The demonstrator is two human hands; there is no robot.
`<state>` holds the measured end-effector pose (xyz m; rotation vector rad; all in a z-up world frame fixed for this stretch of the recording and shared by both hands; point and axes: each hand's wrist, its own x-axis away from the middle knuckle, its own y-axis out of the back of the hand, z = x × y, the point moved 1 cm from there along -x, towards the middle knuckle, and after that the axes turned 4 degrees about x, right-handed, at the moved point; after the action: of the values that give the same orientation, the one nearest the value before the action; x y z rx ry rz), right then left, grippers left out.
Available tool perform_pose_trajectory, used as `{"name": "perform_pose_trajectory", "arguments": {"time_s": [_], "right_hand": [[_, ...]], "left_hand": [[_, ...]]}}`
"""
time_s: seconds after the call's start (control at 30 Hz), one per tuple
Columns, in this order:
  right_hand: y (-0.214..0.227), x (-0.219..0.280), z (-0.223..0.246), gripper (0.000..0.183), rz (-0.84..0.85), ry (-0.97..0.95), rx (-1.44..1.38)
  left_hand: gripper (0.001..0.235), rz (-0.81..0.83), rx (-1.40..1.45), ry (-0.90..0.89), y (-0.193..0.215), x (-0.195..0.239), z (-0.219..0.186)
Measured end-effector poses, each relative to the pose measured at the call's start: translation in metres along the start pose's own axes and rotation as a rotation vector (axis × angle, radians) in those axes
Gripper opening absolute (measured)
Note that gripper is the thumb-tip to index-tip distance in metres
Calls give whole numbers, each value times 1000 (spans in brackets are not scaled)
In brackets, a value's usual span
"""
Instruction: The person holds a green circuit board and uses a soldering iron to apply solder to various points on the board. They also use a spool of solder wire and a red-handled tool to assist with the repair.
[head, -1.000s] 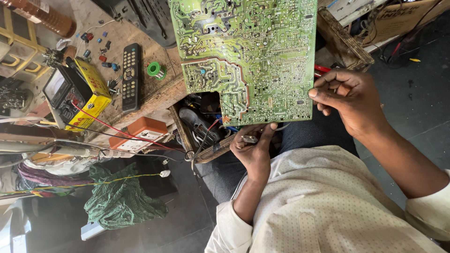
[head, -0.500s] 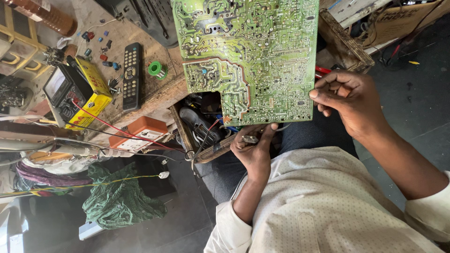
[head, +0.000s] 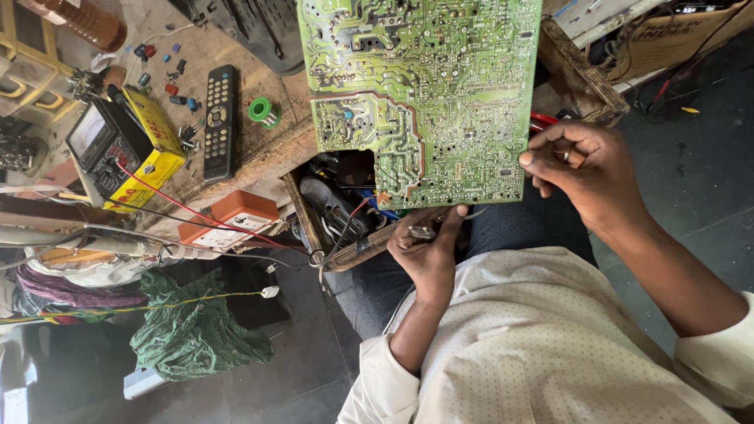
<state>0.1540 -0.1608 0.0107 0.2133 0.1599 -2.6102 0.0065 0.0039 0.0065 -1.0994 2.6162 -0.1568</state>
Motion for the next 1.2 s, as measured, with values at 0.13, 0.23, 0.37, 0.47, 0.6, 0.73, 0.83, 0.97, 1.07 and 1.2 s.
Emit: {"name": "perform_pose_trajectory", "arguments": {"time_s": [0.13, 0.23, 0.37, 0.47, 0.6, 0.73, 0.83, 0.97, 1.07, 1.2], "right_hand": [[-1, 0, 2, 11, -5, 6, 35], [-1, 0, 2, 11, -10, 6, 49], [-1, 0, -1, 11, -15, -2, 45], [-1, -1, -1, 11, -6, 22, 53], [-3, 0, 4, 10, 0, 38, 49], [-6, 2, 10, 13, 2, 17, 136], [2, 8, 12, 18, -4, 7, 185], [23, 21, 14, 22, -129, 53, 174], [54, 12, 20, 22, -282, 153, 202], [98, -8, 26, 20, -465, 265, 123]], "left_hand": [[15, 2, 20, 5, 0, 1, 2], [15, 0, 24, 13, 0, 1, 2], [14, -6, 7, 15, 1, 1, 3], [14, 1, 14, 17, 1, 1, 3], [14, 2, -1, 4, -1, 0, -1], [15, -35, -41, 24, -2, 1, -6], [15, -62, -53, 45, 0, 3, -6], [17, -91, -92, 68, 7, 6, -7], [18, -87, -165, 36, 6, 3, -11], [13, -61, -147, 71, 1, 1, -17]]}}
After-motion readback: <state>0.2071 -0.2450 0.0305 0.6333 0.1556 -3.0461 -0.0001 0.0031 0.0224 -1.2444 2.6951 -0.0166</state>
